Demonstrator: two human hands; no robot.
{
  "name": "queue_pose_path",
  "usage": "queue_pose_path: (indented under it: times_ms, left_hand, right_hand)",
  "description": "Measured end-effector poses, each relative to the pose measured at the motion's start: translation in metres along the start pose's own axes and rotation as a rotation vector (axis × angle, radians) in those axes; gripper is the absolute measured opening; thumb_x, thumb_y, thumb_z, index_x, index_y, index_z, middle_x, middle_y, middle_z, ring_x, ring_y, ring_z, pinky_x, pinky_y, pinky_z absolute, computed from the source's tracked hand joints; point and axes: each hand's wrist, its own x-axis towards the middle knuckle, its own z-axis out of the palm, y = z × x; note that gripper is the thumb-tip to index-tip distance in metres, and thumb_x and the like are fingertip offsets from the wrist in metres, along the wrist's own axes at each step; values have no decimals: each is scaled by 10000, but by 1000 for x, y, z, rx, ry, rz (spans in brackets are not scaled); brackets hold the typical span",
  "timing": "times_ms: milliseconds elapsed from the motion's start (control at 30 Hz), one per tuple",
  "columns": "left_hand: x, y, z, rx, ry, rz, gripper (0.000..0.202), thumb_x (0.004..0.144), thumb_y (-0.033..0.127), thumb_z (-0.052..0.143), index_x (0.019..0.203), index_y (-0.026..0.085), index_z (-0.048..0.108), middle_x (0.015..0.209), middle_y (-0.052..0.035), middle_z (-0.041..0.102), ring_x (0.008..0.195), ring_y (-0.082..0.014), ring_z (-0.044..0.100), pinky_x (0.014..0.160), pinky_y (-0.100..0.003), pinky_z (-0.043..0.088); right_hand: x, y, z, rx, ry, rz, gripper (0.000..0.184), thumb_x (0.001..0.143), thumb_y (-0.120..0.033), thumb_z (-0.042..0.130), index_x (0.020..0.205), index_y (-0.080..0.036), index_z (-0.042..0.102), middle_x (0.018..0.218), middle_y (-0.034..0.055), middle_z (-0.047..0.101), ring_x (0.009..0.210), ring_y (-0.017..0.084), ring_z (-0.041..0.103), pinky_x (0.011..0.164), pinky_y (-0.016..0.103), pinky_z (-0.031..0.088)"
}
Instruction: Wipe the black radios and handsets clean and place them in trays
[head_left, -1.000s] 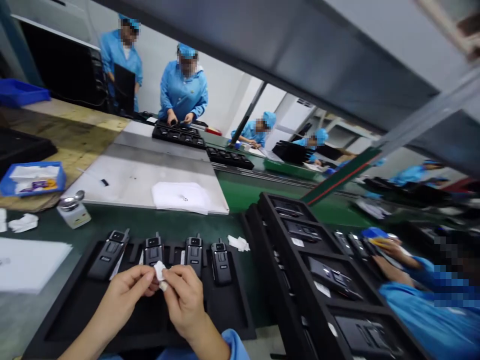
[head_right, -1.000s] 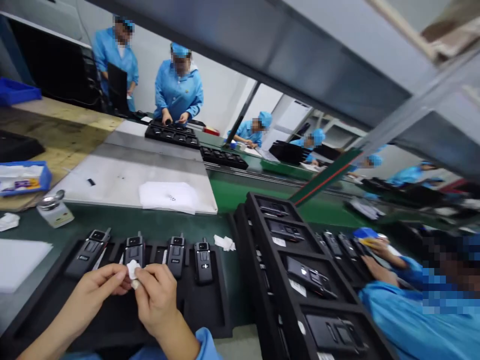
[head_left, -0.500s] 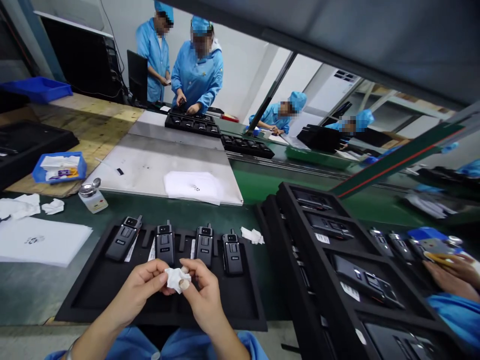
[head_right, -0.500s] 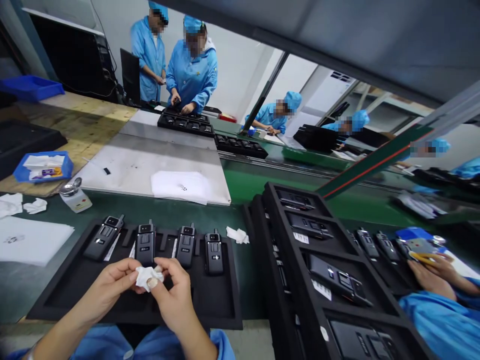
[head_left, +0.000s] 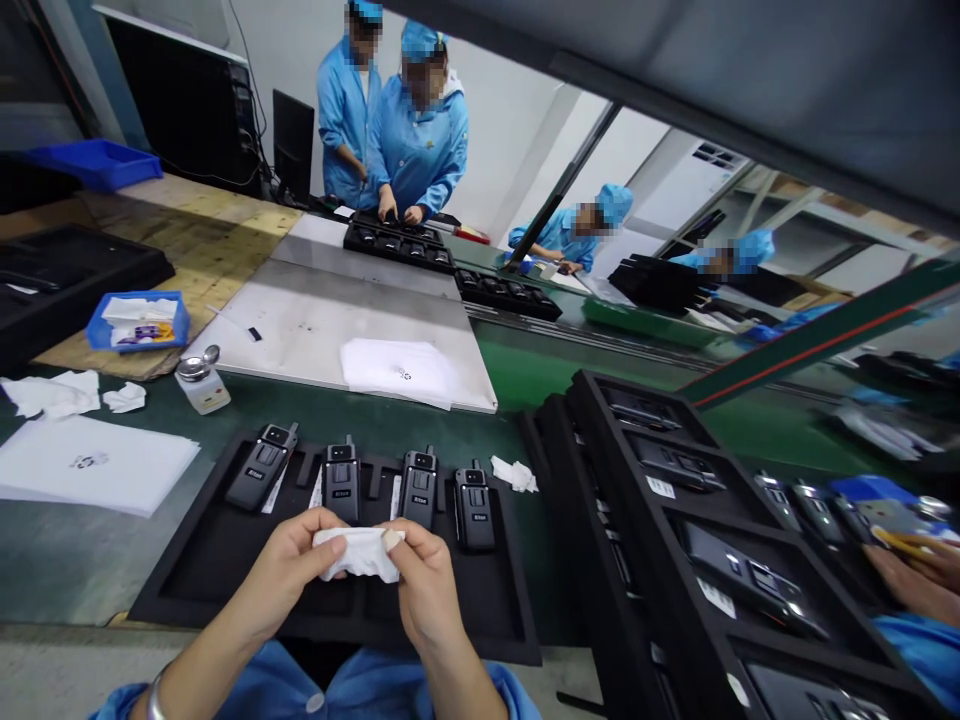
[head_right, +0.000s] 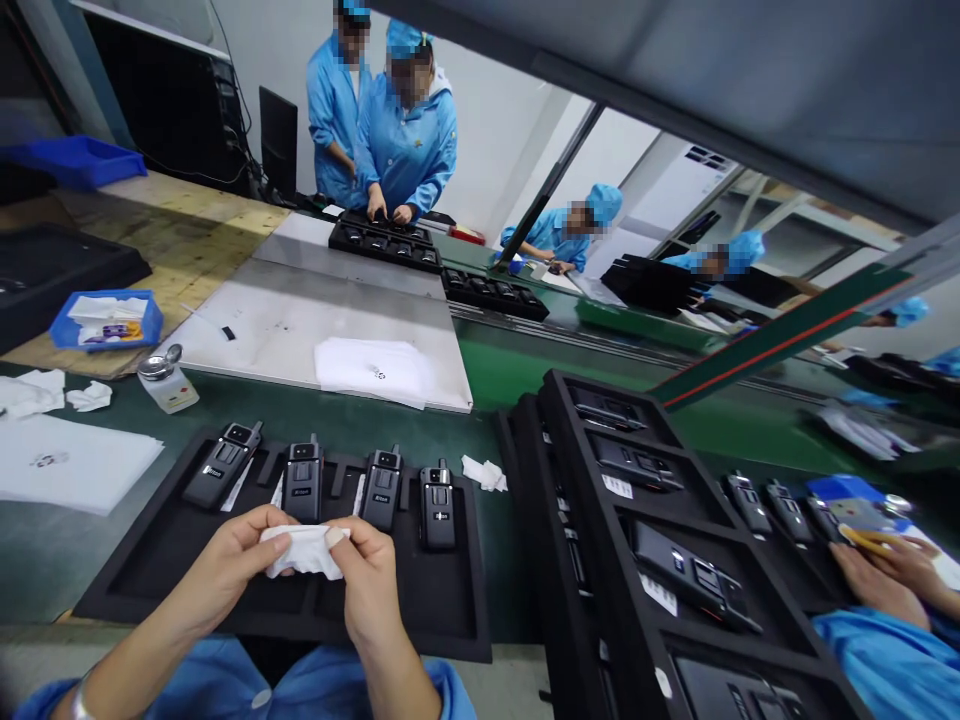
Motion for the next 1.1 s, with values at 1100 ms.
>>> queue_pose_path:
  times_ms: [1100]
  left_hand:
    - [-4, -28, -5, 2, 274, 196, 490, 772, 585, 726, 981, 146, 782, 830, -94, 770, 736, -216, 677, 691, -283, 534]
  right_hand:
    - [22, 47, 13, -449, -163, -276, 339, 796, -524, 737, 770, -186, 734, 723, 47, 675, 658, 180, 612, 613, 279, 514]
